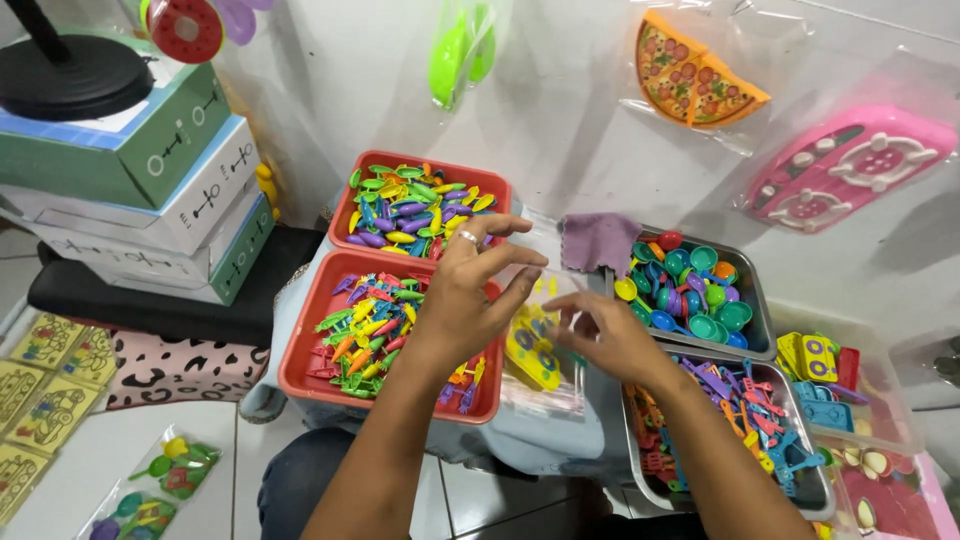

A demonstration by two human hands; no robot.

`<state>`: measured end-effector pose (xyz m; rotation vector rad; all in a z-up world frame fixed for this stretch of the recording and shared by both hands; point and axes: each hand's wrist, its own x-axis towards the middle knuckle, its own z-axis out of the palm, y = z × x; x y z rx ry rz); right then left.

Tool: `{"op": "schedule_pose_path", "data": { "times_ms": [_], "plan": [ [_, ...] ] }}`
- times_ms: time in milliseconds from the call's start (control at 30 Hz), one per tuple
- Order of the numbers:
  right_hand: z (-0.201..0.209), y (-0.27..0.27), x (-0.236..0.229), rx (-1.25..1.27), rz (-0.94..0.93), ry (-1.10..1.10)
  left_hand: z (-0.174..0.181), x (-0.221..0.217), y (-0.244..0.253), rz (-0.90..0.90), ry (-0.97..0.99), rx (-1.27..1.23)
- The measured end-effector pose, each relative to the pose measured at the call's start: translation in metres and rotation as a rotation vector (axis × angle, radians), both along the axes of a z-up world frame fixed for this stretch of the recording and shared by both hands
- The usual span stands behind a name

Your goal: The person wipes various small plastic toy items, including a toy truck and toy utensils, using a purple cloth.

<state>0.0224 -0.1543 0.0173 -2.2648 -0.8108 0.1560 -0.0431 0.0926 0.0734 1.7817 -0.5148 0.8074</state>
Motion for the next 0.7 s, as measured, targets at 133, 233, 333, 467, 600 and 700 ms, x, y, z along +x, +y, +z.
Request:
{"op": "schedule_pose_path", "data": {
  "times_ms": [133, 233, 333, 467, 600, 700],
  "plan": [
    [0.009, 0.014, -0.027, -0.156, 0.025, 0.028, -0.004, 0.003, 0.000, -0.027, 0.008, -0.015],
    [0.000, 0.011, -0.018, -0.317, 0.027, -0.054, -0.001, 0.001, -0.001, -0.054, -0.008, -0.017],
    [0.008, 0.013, -0.014, -0.408, -0.024, -0.153, 0.002, -0.003, -0.003, -0.138, -0.003, -0.119],
    [-0.019, 0.004, 0.007, -0.465, -0.085, -0.293, 0.007, -0.004, 0.001, -0.187, -0.040, -0.277],
    [-0.006, 0.010, 0.001, -0.335, -0.155, -0.196, 0.002, -0.001, 0.013, -0.270, -0.078, -0.539],
    [0.011, 0.021, -0.017, -0.240, -0.113, -0.148, -0.007, 0.005, 0.019, -0.344, -0.077, -0.680]
  ]
}}
